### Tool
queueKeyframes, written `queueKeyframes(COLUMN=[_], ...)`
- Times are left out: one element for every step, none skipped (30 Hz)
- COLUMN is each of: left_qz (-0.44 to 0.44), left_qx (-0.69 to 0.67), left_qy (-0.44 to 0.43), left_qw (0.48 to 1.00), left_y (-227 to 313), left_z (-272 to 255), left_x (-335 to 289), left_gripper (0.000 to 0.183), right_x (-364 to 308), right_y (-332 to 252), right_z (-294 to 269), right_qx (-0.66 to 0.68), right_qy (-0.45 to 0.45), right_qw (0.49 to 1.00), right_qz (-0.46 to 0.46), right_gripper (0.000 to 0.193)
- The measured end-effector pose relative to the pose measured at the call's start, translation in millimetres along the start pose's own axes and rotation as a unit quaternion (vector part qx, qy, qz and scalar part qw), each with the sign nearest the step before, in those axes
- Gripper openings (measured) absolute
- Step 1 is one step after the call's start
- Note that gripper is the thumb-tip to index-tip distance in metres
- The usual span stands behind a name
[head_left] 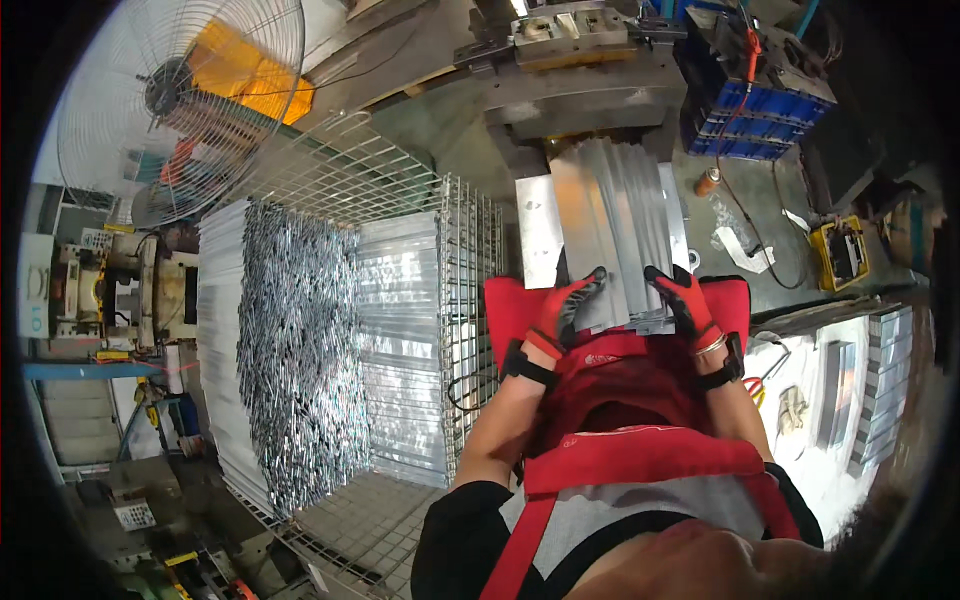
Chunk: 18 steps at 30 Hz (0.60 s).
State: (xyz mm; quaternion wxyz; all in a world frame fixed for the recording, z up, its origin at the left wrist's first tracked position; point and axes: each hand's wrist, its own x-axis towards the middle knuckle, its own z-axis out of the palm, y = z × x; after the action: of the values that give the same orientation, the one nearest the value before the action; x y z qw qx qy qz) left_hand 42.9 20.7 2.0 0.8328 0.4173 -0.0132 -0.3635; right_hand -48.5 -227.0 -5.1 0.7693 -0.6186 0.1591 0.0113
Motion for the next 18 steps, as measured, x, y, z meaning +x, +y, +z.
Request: queueKeyframes(left_qz=[-0.023,-0.043,-0.099,-0.054,-0.009,0.038,0.001,-0.038,-0.004,0.025,-0.024,-0.024,-0.026,-0.047,-0.071,-0.062,-0.058,-0.066], left_qx=[-0.014,-0.029,-0.093,-0.041,0.01,0.066,0.037,0.008,0.052,0.097,0.031,0.037,0.041,0.017,-0.007,0.066,0.14,0.165], left_qy=[0.0,0.002,-0.005,-0.018,-0.03,-0.049,-0.029,-0.006,-0.039,-0.076,-0.045,-0.039,-0.03,-0.029,-0.03,-0.023,-0.023,-0.034], left_qw=[1.0,0.999,0.991,0.998,0.999,0.996,0.999,0.999,0.998,0.992,0.998,0.998,0.998,0.998,0.997,0.996,0.988,0.983], left_y=[17.6,29.8,32.5,27.5,20.8,19.2,4.6,-11.2,-29.0,-40.8,-46.5,-42.5,-31.9,-14.3,4.9,21.1,32.2,25.8], left_z=[23.2,33.1,28.1,29.3,32.3,41.0,26.5,11.4,-8.5,-19.0,-25.6,-22.7,-13.3,-1.6,14.3,24.8,37.0,22.7], left_x=[-3.5,-4.8,-3.7,-6.2,-9.3,-9.2,-1.6,7.5,2.3,1.2,2.7,0.7,-3.9,-2.0,0.6,4.7,9.7,18.9], left_gripper=[0.031,0.031,0.03,0.029,0.029,0.028,0.029,0.03,0.031,0.033,0.036,0.036,0.036,0.038,0.04,0.038,0.036,0.041], right_x=[-3.5,-5.8,-12.3,-17.1,-17.4,-20.6,-19.1,-13.1,-10.7,-6.3,-2.9,-6.5,-14.1,-16.8,-9.4,-0.6,10.4,16.6], right_y=[-7.5,-22.0,-40.0,-47.9,-20.4,-5.1,4.2,5.9,-11.1,-0.4,7.1,14.8,12.9,-0.1,2.3,4.8,32.1,46.1], right_z=[5.0,13.9,23.4,27.3,8.1,-3.4,-9.0,-12.0,1.2,-3.7,-1.9,-0.4,4.3,12.8,8.6,6.4,-11.2,-20.0], right_qx=[0.043,0.056,0.067,0.078,0.039,0.018,-0.004,-0.025,0.051,-0.032,-0.011,0.011,0.012,0.012,0.004,-0.006,-0.024,-0.044], right_qy=[0.022,0.029,0.037,0.045,0.019,0.01,-0.009,-0.028,0.02,0.042,0.05,0.062,0.057,0.049,0.049,0.044,0.055,0.057], right_qw=[0.999,0.998,0.997,0.995,0.996,0.997,0.997,0.997,0.996,0.991,0.994,0.995,0.997,0.999,0.999,0.999,0.997,0.994], right_qz=[0.024,0.001,-0.02,-0.041,-0.076,-0.072,-0.072,-0.075,0.073,0.123,0.099,0.08,0.045,0.006,0.004,0.003,0.044,0.086], right_gripper=[0.038,0.037,0.037,0.037,0.037,0.037,0.037,0.037,0.031,0.025,0.024,0.022,0.025,0.027,0.031,0.034,0.039,0.043])
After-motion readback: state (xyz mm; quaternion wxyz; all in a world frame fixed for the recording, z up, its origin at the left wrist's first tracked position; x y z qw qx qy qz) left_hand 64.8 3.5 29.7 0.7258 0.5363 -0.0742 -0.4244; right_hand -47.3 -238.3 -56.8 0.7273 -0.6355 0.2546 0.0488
